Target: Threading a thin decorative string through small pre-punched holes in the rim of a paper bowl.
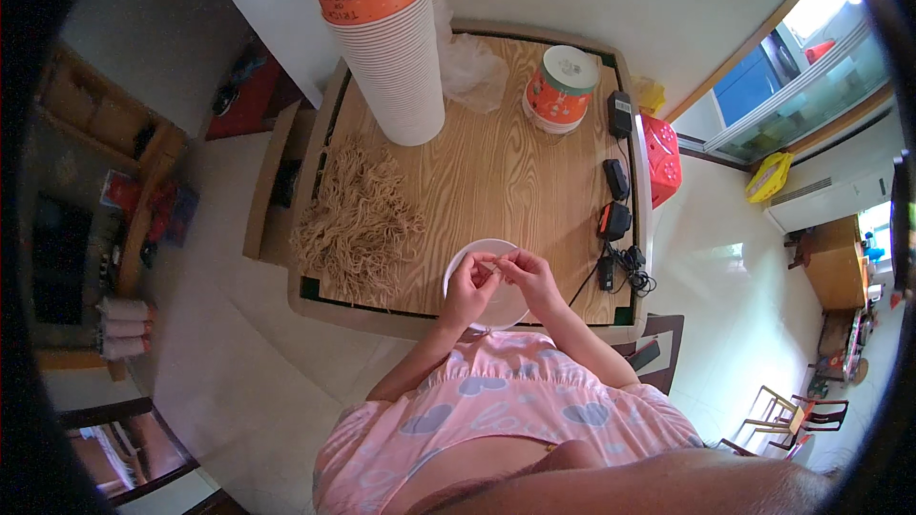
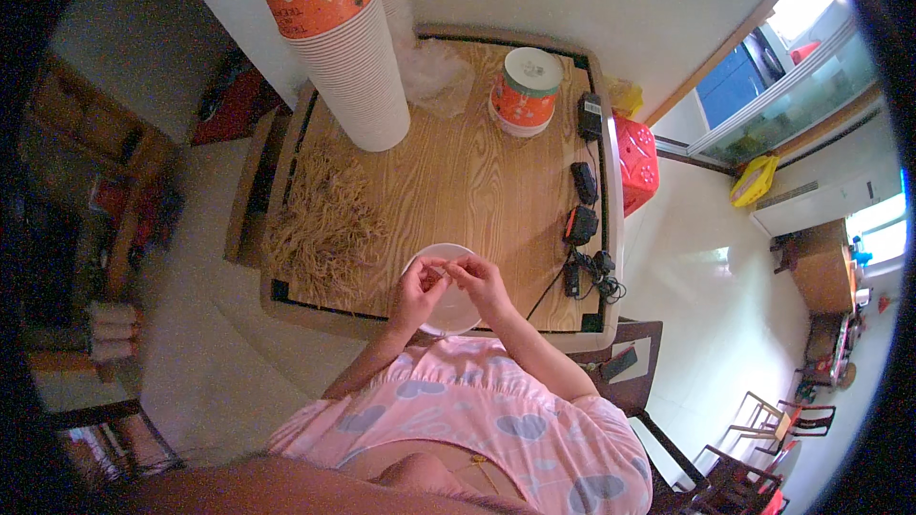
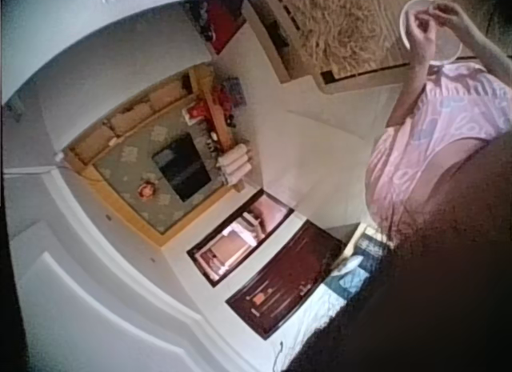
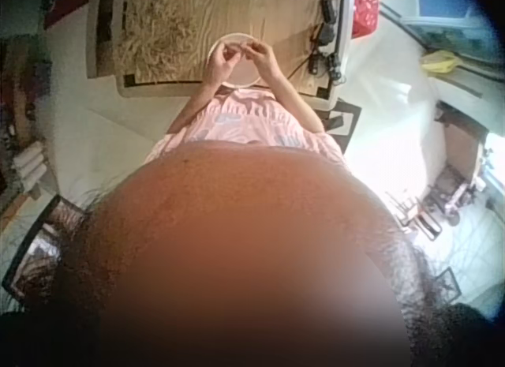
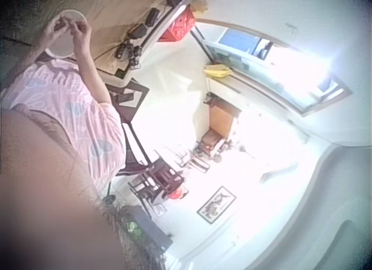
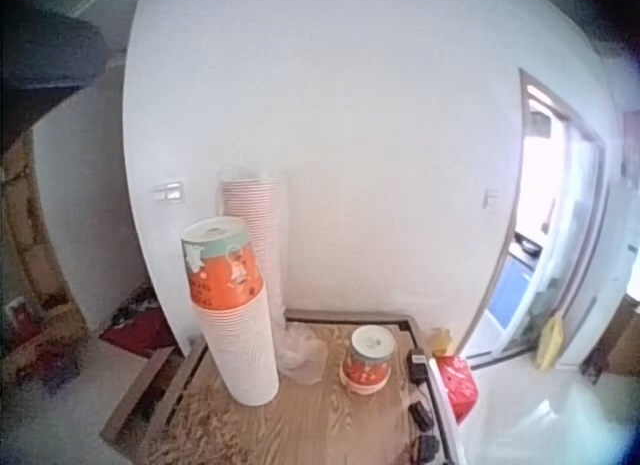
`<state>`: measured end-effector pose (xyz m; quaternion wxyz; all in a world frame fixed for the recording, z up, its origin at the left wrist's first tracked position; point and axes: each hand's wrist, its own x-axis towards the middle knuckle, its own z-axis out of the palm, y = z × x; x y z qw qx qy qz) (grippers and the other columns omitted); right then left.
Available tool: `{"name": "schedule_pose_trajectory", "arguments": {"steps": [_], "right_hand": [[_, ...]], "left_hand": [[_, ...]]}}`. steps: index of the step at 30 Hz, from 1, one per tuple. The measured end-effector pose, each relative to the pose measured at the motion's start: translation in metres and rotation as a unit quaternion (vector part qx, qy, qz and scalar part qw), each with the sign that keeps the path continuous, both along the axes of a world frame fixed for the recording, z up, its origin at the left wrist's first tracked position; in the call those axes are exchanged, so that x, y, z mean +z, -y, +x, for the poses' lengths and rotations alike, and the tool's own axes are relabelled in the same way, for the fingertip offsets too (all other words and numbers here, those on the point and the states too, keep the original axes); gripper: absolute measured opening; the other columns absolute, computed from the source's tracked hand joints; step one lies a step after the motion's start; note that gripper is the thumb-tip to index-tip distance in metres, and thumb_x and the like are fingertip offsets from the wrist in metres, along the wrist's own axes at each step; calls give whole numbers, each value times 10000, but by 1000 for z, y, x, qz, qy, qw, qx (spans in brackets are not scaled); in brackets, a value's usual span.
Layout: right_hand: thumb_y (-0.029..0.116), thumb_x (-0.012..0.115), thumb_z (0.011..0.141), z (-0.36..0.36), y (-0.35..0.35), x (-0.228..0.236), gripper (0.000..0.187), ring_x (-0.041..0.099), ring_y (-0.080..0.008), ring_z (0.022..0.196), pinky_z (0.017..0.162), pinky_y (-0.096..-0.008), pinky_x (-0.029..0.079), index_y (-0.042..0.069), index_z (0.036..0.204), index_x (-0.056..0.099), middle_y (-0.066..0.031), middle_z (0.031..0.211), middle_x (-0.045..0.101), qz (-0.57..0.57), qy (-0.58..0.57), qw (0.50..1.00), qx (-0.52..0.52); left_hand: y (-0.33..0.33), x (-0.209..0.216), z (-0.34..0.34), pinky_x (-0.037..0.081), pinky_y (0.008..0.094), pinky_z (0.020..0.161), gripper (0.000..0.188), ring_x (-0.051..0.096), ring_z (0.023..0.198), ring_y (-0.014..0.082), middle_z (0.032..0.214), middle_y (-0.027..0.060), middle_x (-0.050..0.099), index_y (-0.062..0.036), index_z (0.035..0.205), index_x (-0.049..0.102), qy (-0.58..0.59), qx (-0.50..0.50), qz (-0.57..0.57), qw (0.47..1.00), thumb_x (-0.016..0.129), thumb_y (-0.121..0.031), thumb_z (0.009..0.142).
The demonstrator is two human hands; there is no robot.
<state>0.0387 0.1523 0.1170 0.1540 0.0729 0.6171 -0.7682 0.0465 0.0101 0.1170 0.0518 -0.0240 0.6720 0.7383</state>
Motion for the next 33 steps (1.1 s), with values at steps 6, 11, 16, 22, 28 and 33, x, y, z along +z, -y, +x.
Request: {"name": "schedule_pose_trajectory", "arguments": {"steps": [6, 11, 16, 22, 28, 33], "right_hand": [[145, 588, 879, -9, -8, -2, 105, 490, -65, 660, 609, -203, 394, 41, 894, 583, 9, 736, 552, -22, -7, 997, -79], [63, 600, 855, -15, -20, 12, 179, 550, -91, 827, 732, -223, 454, 28, 1019, 535, -20, 931, 560, -7, -96, 995, 25], [28, 623, 827, -14, -24, 11, 238, 559, -95, 865, 773, -225, 459, 19, 1055, 557, -20, 970, 583, 54, -116, 982, 136], [41, 612, 828, -15, -24, 20, 62, 584, -114, 762, 692, -259, 481, -1, 850, 652, -51, 769, 622, 175, -144, 969, 102], [9, 611, 795, -15, -24, 38, 50, 582, -165, 689, 641, -276, 468, -5, 843, 610, -88, 771, 594, 278, -225, 930, 78], [22, 619, 741, -12, -29, 41, 87, 596, -247, 695, 627, -320, 491, 16, 813, 571, -111, 776, 568, 336, -265, 898, 107]], "left_hand": [[1, -9, 1, 377, 202, 507, 87, 451, 555, 23, 613, -35, 533, -26, 788, 592, -31, 26, -64, 997, 633, -92, 828], [5, -11, -1, 378, 196, 514, 103, 454, 564, 17, 616, -44, 536, -25, 770, 603, -5, 30, -36, 999, 633, -102, 831], [4, 0, -1, 376, 194, 516, 102, 451, 568, 17, 624, -50, 537, -27, 780, 612, 5, 0, -34, 999, 641, -112, 827], [5, -4, -3, 401, 185, 540, 77, 492, 602, 15, 662, -31, 580, -16, 860, 647, -1, -10, -62, 998, 636, -87, 830], [-2, 3, -1, 473, 202, 645, 110, 603, 734, 57, 807, 41, 669, 20, 913, 646, 21, -11, -48, 999, 619, -60, 843], [0, -3, 0, 479, 215, 638, 128, 607, 726, 68, 796, 42, 669, 21, 902, 652, 28, -35, -80, 996, 638, -89, 837]]}}
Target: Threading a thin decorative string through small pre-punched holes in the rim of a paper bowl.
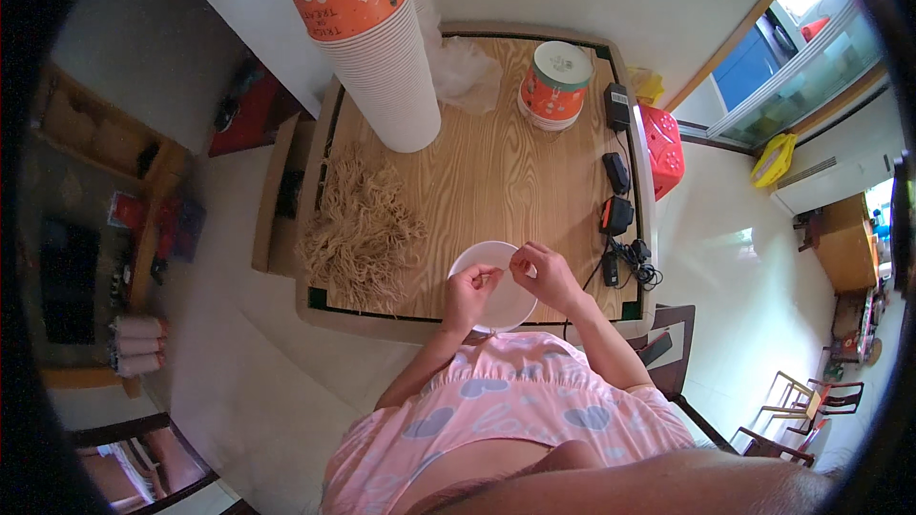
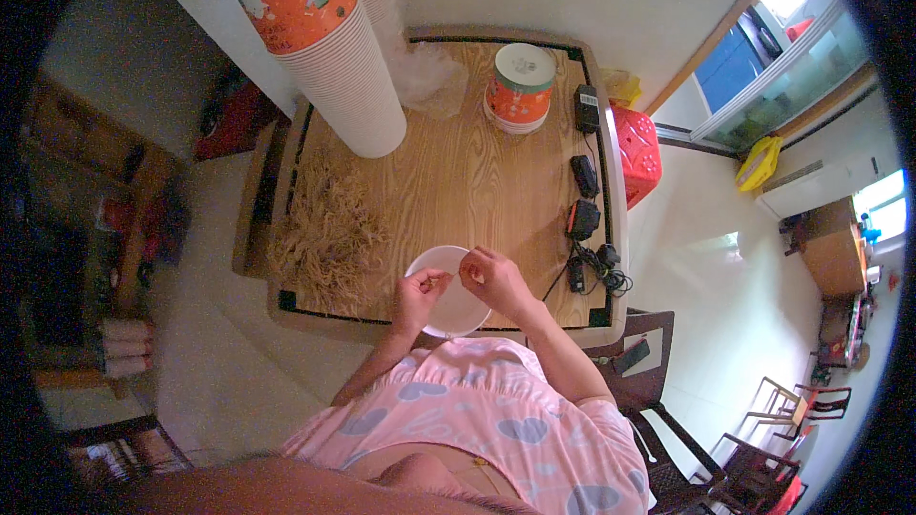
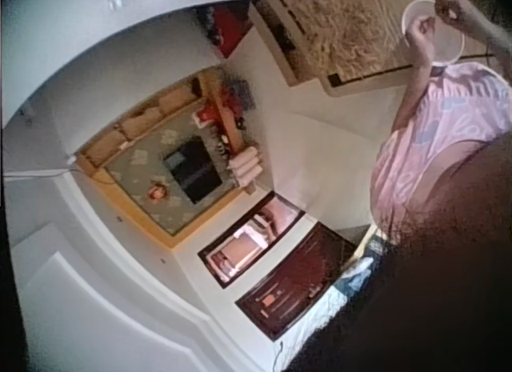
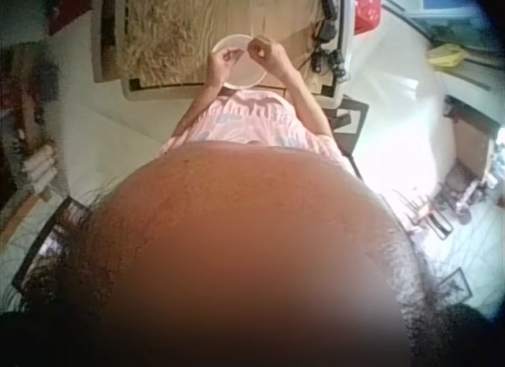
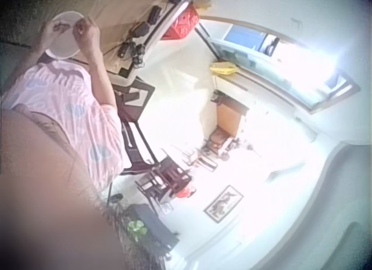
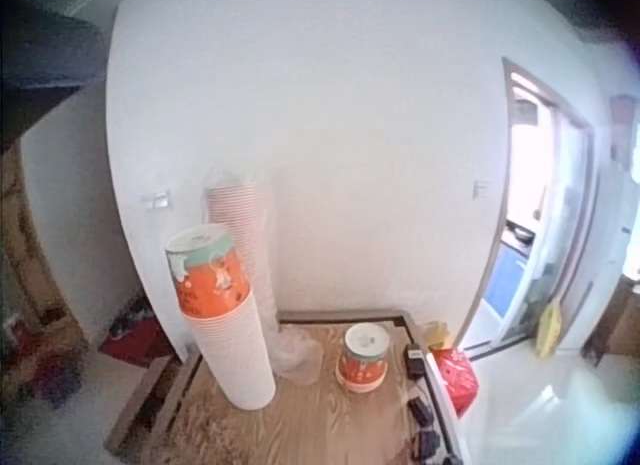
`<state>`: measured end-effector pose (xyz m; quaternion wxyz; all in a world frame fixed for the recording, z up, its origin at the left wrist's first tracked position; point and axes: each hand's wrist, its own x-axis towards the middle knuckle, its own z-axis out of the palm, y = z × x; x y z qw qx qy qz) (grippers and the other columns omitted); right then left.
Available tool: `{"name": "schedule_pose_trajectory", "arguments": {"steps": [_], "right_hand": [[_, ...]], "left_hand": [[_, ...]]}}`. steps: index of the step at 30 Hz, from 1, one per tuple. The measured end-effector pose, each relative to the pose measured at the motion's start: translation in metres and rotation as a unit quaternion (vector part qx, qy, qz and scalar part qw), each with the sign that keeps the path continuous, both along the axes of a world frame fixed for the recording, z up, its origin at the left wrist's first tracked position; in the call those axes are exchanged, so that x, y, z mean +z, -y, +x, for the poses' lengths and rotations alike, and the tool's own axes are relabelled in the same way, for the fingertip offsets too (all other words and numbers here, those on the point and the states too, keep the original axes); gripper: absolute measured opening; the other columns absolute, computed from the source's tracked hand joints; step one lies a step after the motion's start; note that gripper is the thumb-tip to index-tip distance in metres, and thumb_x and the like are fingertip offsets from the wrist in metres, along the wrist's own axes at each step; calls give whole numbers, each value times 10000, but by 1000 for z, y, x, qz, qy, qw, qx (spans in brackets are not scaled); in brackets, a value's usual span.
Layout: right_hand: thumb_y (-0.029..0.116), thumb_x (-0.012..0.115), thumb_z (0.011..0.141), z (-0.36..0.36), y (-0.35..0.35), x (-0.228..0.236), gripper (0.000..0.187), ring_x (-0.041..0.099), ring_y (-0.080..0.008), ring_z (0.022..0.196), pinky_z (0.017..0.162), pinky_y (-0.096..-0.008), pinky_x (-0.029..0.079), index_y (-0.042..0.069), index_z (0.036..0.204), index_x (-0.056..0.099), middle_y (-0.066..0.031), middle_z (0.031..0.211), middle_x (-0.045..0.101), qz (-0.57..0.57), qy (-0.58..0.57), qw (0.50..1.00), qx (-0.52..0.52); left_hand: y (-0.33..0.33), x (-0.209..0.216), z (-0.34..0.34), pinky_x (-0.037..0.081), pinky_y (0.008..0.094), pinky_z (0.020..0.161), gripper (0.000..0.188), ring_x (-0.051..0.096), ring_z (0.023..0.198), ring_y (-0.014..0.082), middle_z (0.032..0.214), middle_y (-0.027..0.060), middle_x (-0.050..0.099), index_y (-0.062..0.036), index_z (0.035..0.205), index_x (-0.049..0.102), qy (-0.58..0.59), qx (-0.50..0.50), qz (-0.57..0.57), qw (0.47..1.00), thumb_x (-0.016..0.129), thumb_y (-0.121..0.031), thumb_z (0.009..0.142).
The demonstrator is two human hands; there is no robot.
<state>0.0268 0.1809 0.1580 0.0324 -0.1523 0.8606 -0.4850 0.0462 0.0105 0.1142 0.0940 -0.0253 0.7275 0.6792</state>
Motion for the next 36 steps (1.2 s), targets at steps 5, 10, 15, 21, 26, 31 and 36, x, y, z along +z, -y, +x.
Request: {"name": "schedule_pose_trajectory", "arguments": {"steps": [5, 10, 15, 21, 26, 31, 36], "right_hand": [[4, 627, 737, -11, -17, -9, 102, 594, -226, 735, 674, -300, 492, 13, 824, 575, -103, 806, 578, 12, -3, 992, -122], [22, 669, 759, -6, -1, 3, 220, 603, -181, 796, 736, -291, 494, 8, 971, 614, -98, 884, 614, -152, 65, 986, 22], [46, 648, 789, -3, -4, -14, 121, 605, -166, 730, 675, -280, 483, 11, 903, 630, -80, 802, 634, -116, 100, 988, 27], [76, 643, 802, 3, -2, -14, 99, 596, -146, 708, 623, -270, 458, 19, 881, 628, -77, 772, 634, -102, 101, 989, 29], [87, 645, 806, 3, -6, -17, 102, 597, -144, 710, 610, -269, 454, 16, 876, 622, -77, 771, 632, -100, 106, 989, 25], [76, 628, 815, 5, -8, -21, 78, 589, -158, 706, 638, -293, 472, 16, 866, 631, -84, 784, 644, -135, 110, 985, 17], [48, 624, 809, -3, -29, -23, 57, 585, -137, 723, 658, -282, 470, 15, 854, 633, -74, 785, 643, -108, 93, 988, -64]], "left_hand": [[3, -9, 0, 471, 203, 623, 147, 601, 708, 60, 775, 35, 663, 24, 887, 653, 21, 16, 10, 1000, 655, -109, 825], [3, -4, -2, 454, 190, 579, 123, 569, 666, 41, 730, 12, 639, 17, 863, 645, 21, 11, 13, 1000, 642, -101, 831], [4, 4, -4, 434, 185, 554, 101, 542, 643, 34, 702, -11, 599, -2, 862, 620, 51, -8, 51, 997, 640, -97, 834], [-3, 4, -10, 384, 175, 520, 93, 476, 597, 20, 687, -33, 563, -16, 874, 605, 35, -21, 110, 993, 640, -93, 835], [-3, -3, -7, 362, 164, 519, 93, 446, 586, 1, 669, -57, 551, -15, 856, 627, 1, -34, 43, 998, 655, -97, 825], [1, -7, -3, 361, 170, 522, 96, 447, 593, -9, 651, -72, 549, -5, 814, 655, 16, -18, 18, 1000, 652, -100, 827], [7, -12, 1, 364, 170, 528, 109, 455, 589, -3, 653, -66, 561, -10, 806, 662, 17, 24, 31, 999, 643, -113, 834]]}}
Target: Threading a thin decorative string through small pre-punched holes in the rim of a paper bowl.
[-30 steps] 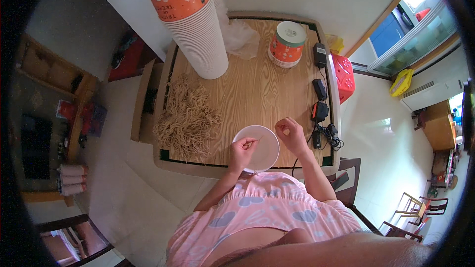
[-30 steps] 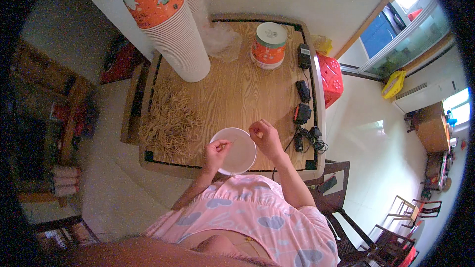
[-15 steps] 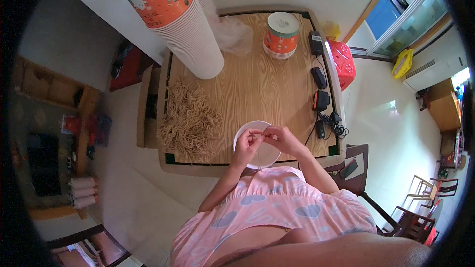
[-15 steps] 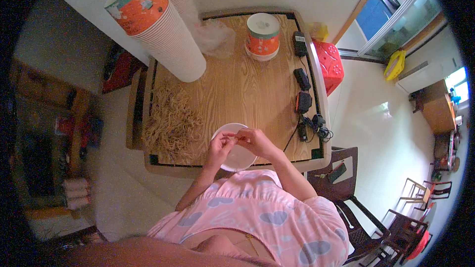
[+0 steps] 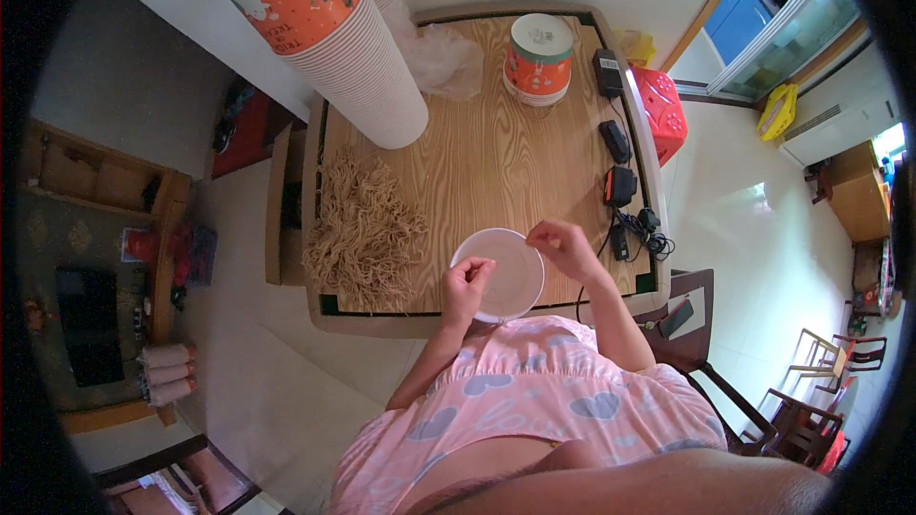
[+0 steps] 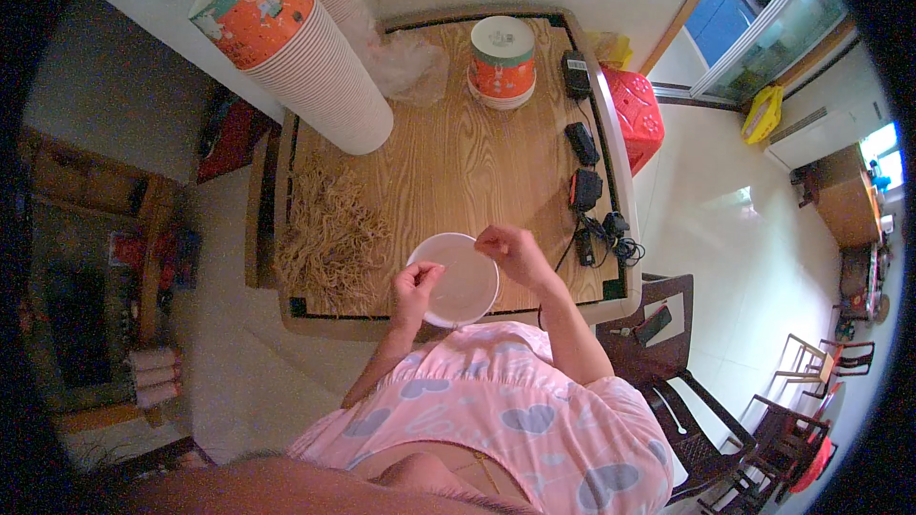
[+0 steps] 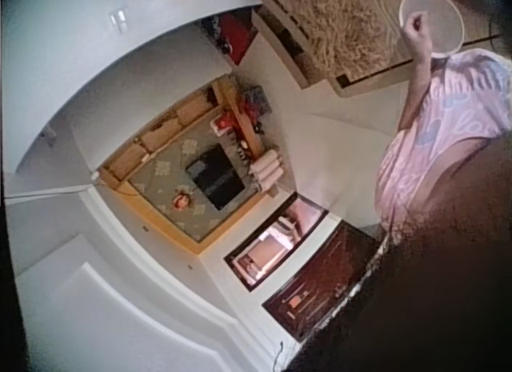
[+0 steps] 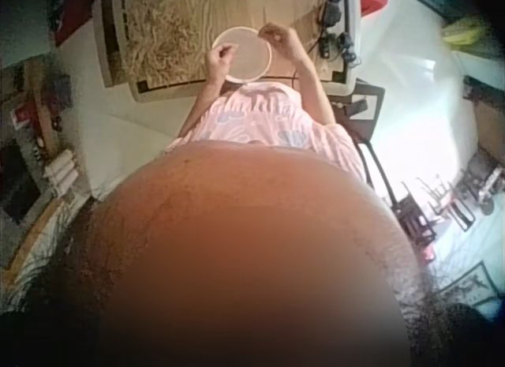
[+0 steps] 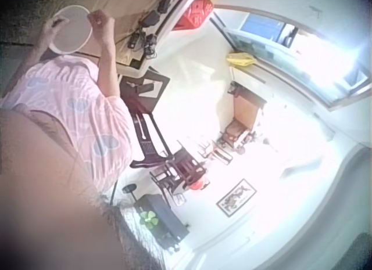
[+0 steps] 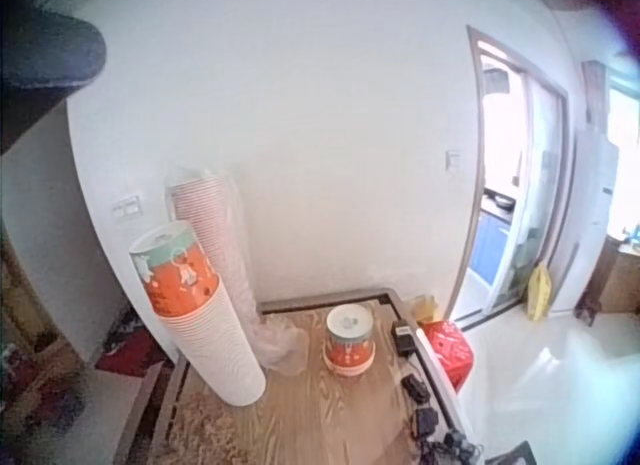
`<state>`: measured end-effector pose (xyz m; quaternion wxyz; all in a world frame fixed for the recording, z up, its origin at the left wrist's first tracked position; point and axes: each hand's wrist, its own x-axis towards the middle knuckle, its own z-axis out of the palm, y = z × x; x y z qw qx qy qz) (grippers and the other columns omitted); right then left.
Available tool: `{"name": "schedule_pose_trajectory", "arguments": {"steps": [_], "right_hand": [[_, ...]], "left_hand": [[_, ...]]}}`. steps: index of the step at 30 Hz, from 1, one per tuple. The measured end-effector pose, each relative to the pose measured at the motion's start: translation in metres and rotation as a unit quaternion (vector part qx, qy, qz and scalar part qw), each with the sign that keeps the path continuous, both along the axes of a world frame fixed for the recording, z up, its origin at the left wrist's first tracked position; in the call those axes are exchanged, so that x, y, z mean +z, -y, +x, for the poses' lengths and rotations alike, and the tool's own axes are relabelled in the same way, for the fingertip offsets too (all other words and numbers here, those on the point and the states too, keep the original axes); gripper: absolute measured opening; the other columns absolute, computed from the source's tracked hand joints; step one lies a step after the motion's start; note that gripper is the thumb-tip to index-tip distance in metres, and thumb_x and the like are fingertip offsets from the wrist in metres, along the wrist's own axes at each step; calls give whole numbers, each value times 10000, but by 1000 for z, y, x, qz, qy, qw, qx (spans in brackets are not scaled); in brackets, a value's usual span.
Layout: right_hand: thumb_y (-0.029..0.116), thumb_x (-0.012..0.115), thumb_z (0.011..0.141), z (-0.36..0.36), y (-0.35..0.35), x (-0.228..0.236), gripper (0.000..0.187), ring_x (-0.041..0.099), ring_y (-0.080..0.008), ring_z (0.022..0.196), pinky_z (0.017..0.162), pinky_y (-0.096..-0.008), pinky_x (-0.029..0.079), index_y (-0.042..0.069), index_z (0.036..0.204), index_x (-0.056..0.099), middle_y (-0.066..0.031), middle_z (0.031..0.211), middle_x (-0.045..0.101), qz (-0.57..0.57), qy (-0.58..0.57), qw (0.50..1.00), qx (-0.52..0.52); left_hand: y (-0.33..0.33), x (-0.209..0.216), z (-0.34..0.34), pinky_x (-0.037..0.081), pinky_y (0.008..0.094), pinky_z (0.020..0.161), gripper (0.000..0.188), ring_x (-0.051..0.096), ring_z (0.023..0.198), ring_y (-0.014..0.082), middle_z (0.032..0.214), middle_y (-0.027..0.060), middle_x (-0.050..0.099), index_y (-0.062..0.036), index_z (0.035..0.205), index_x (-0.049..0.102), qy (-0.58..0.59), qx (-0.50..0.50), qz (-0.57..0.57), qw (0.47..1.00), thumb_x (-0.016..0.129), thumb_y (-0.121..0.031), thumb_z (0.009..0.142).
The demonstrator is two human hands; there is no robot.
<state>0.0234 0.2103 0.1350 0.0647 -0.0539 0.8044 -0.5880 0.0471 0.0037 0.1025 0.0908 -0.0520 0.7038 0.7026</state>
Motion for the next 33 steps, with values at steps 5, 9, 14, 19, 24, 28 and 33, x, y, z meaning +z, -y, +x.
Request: {"name": "schedule_pose_trajectory", "arguments": {"steps": [5, 9, 14, 19, 24, 28, 33], "right_hand": [[33, 661, 765, -3, 1, 14, 169, 587, -175, 756, 696, -303, 490, 34, 928, 617, -74, 851, 612, -11, -49, 996, 75], [40, 687, 750, 5, 22, 17, 238, 582, -184, 779, 701, -292, 487, 26, 973, 605, -79, 891, 610, -5, -66, 991, 114], [76, 655, 775, 6, 21, 8, 137, 601, -269, 784, 689, -338, 495, 20, 889, 603, -112, 840, 602, 30, -96, 987, 122], [129, 603, 831, 5, 20, -1, 117, 588, -298, 740, 633, -351, 476, 13, 823, 583, -138, 793, 594, 44, -135, 984, 110], [158, 593, 854, 9, 21, -6, 147, 573, -225, 679, 609, -329, 455, 13, 829, 583, -128, 723, 571, 76, 10, 992, 102], [137, 626, 829, 7, 19, -5, 119, 563, -148, 706, 633, -302, 458, 32, 883, 615, -94, 719, 565, -26, -7, 998, 56], [92, 662, 786, 6, 24, 7, 120, 574, -185, 763, 673, -307, 473, 49, 894, 634, -77, 802, 587, -51, -53, 994, 79]], "left_hand": [[5, 14, -2, 362, 166, 529, 108, 461, 581, 5, 659, -60, 572, -13, 825, 666, 27, -5, 7, 1000, 644, -118, 836], [2, 17, -2, 365, 170, 527, 111, 467, 585, 9, 666, -59, 577, -14, 846, 667, 80, -29, 34, 996, 655, -123, 830], [0, 16, 0, 261, 179, 425, 88, 356, 473, -1, 615, -77, 533, -61, 839, 666, 97, -33, 49, 994, 645, -147, 834], [-10, 8, 4, 412, 160, 572, 116, 522, 639, 11, 728, -25, 627, -9, 882, 670, 17, -1, 57, 998, 675, -104, 815], [-12, 7, 4, 434, 168, 601, 115, 543, 668, 15, 752, -13, 643, 0, 885, 668, 16, -11, 39, 999, 670, -92, 815], [-9, 3, 2, 440, 171, 605, 121, 552, 672, 22, 750, -13, 644, 1, 872, 667, 20, 7, 43, 999, 673, -104, 813], [-5, 4, 2, 431, 175, 576, 127, 547, 646, 27, 730, -16, 638, -9, 869, 669, 68, -3, 44, 997, 681, -118, 805]]}}
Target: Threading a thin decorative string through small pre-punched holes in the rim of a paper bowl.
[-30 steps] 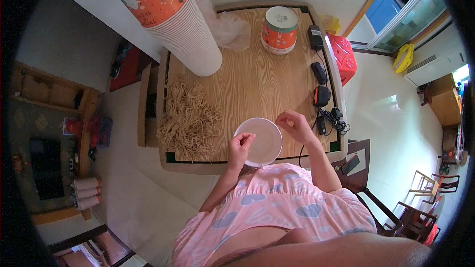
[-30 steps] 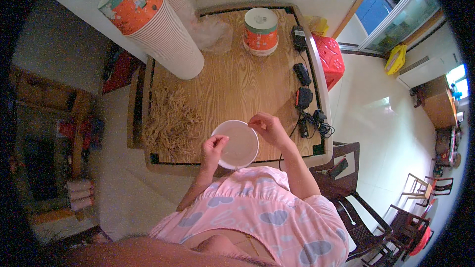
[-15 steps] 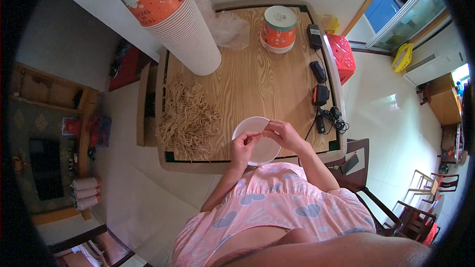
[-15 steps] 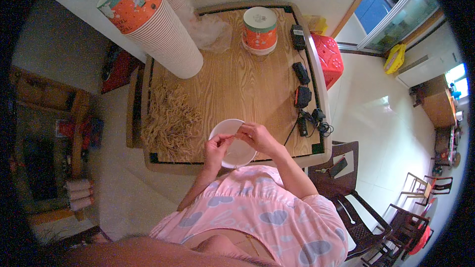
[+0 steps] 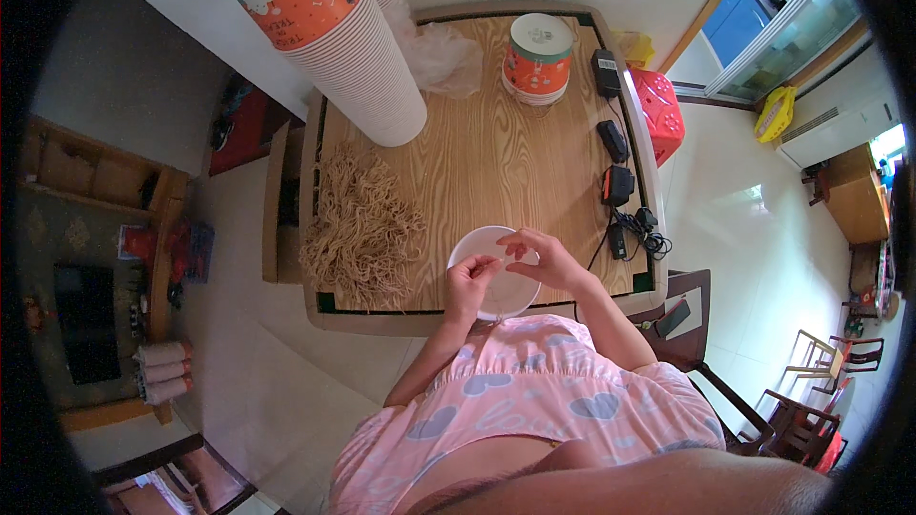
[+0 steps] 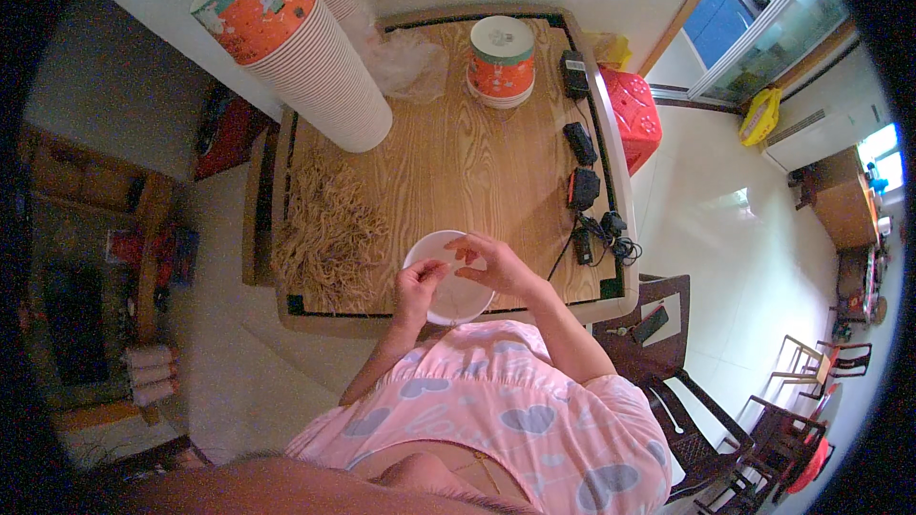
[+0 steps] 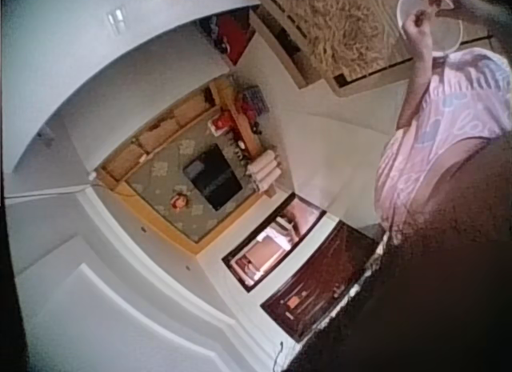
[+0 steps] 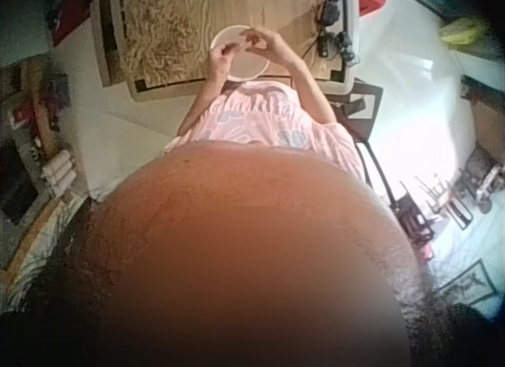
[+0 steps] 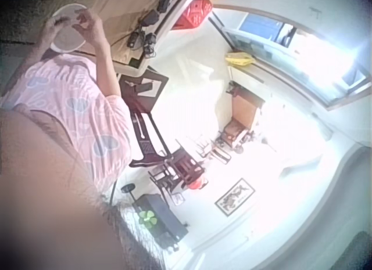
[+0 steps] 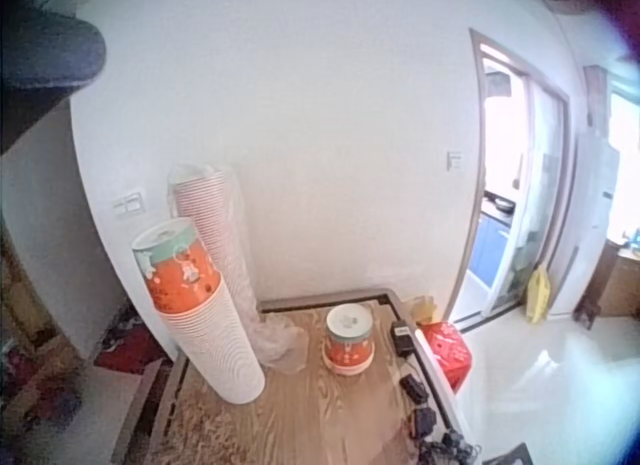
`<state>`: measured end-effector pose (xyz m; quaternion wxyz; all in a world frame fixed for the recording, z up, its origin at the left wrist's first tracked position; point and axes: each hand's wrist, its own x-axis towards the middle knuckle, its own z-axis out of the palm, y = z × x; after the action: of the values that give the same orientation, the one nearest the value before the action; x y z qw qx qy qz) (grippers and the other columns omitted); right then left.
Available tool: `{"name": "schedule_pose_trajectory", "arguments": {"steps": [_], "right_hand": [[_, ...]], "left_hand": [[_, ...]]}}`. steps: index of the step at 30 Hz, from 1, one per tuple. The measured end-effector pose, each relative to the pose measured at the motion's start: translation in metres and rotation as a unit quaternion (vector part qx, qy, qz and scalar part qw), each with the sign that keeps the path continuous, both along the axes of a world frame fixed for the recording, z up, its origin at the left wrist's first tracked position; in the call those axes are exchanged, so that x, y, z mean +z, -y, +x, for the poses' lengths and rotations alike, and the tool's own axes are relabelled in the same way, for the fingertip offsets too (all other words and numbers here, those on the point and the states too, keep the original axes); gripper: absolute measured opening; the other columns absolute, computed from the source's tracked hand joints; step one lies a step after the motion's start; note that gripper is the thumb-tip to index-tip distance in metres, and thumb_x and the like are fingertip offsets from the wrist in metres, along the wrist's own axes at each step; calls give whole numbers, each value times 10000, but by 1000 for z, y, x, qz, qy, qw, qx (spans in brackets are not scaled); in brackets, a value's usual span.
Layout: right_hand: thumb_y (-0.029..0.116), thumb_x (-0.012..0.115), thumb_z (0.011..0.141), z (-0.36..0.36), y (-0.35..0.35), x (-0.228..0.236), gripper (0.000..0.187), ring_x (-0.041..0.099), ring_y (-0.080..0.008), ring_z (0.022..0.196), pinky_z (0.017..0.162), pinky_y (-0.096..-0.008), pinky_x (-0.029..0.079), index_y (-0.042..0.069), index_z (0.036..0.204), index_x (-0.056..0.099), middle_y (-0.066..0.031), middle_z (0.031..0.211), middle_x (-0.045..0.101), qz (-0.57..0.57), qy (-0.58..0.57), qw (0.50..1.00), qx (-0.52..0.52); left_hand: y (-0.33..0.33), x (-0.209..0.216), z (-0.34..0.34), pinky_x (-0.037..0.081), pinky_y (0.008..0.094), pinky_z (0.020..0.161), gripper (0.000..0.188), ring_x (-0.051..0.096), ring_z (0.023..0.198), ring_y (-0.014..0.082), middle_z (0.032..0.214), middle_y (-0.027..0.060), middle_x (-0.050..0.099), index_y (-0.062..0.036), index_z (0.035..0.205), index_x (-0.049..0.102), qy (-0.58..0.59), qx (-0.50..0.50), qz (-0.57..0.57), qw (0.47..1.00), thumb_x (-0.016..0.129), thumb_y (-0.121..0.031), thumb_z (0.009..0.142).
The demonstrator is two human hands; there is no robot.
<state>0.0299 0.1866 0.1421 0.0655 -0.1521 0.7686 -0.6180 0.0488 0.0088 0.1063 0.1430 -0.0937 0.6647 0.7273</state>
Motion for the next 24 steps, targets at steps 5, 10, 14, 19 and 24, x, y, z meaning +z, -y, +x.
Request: {"name": "schedule_pose_trajectory", "arguments": {"steps": [5, 10, 14, 19, 24], "right_hand": [[64, 647, 782, -2, -6, -15, 86, 595, -248, 788, 685, -327, 484, 37, 862, 625, -93, 830, 606, 53, -56, 997, 27], [59, 634, 787, -3, -6, -13, 72, 608, -268, 770, 659, -338, 485, 28, 849, 613, -109, 826, 617, 62, -53, 996, 29], [62, 640, 782, -2, -5, -15, 101, 605, -262, 755, 657, -340, 487, 22, 866, 602, -113, 823, 613, 66, -33, 997, 29], [71, 662, 765, 1, -2, -7, 194, 594, -236, 773, 696, -317, 487, 41, 949, 606, -110, 793, 601, 16, 14, 1000, -1], [68, 684, 747, -2, -4, -8, 206, 599, -228, 784, 686, -313, 482, 46, 946, 636, -92, 810, 618, 48, -66, 996, 19]], "left_hand": [[1, 5, -2, 401, 172, 532, 121, 524, 618, 18, 711, -26, 628, -21, 866, 674, 57, -28, 4, 998, 682, -124, 804], [2, -3, -3, 368, 162, 505, 99, 499, 597, 9, 696, -46, 611, -21, 861, 677, 9, -3, 8, 1000, 680, -100, 803], [-3, -9, -2, 363, 157, 504, 91, 484, 587, 2, 688, -61, 593, -26, 872, 677, -78, -19, -86, 993, 679, -84, 801], [-4, 7, -5, 335, 166, 448, 136, 430, 524, -9, 652, -71, 545, -41, 892, 662, 67, -19, 10, 998, 662, -160, 826], [3, -9, -9, 259, 162, 369, 82, 371, 427, 11, 579, -73, 476, -87, 871, 623, 196, -44, 187, 962, 653, -147, 824]]}}
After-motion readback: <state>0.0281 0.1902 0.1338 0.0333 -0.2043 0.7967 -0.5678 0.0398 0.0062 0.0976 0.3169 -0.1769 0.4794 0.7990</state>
